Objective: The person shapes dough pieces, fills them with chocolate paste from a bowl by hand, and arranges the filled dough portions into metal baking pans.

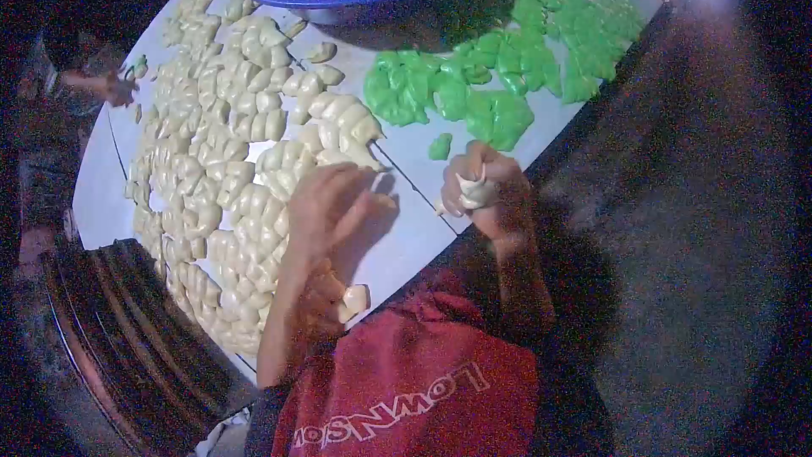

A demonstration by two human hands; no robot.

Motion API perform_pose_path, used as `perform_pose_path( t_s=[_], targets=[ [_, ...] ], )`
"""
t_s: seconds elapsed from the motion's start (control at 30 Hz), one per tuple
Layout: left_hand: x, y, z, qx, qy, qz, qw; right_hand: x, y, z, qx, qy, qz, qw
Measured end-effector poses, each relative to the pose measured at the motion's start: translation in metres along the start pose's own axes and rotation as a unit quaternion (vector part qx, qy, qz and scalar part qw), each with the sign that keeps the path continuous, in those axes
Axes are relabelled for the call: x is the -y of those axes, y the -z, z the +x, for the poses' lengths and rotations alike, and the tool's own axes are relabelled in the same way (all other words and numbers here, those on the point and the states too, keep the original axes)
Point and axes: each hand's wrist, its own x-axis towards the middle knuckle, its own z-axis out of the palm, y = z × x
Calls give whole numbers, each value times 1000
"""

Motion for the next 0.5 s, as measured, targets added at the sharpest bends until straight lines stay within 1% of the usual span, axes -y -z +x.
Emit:
perform_pose_path(
  t_s=[0.07, 0.1, 0.13, 0.2, 0.23, 0.27, 0.3, 0.33, 0.37, 0.4, 0.43, 0.47, 0.5],
  targets=[
    [-4, -1, -6, 52, -18, 10, 998, 7, -9, -2, -47, -15, -54, 997],
    [-10, -4, -3, 15, -54, 14, 998, 3, -8, -2, -87, -38, -232, 968],
    [-6, -9, -3, 24, -55, 3, 998, -1, -8, -1, -118, -75, -400, 906],
    [6, -25, -6, 40, -58, -17, 997, -23, -7, 8, -87, -106, -567, 812],
    [-1, -29, -9, 29, -12, -38, 999, -25, -16, 10, -85, -152, -591, 788],
    [1, -29, -9, 42, 6, -64, 997, -26, -27, 11, -82, -197, -613, 761],
    [3, -26, -9, 55, 25, -89, 994, -31, -32, 12, -76, -152, -639, 750],
    [4, -25, -10, 66, 45, -114, 990, -40, -26, 12, -67, -63, -664, 742],
    [-1, -26, -14, 55, 109, -166, 979, -56, -12, 13, -58, 28, -682, 729],
    [-4, -23, -13, 42, 108, -168, 979, -62, -13, 16, -50, 120, -694, 709],
    [-7, -18, -12, 29, 107, -170, 979, -62, -15, 15, -61, 24, -636, 769],
    [-9, -13, -12, 14, 107, -172, 979, -59, -20, 16, -83, -42, -578, 811],
    [-9, -8, -9, 23, 81, -115, 990, -54, -27, 19, -103, -109, -515, 844]
  ],
)
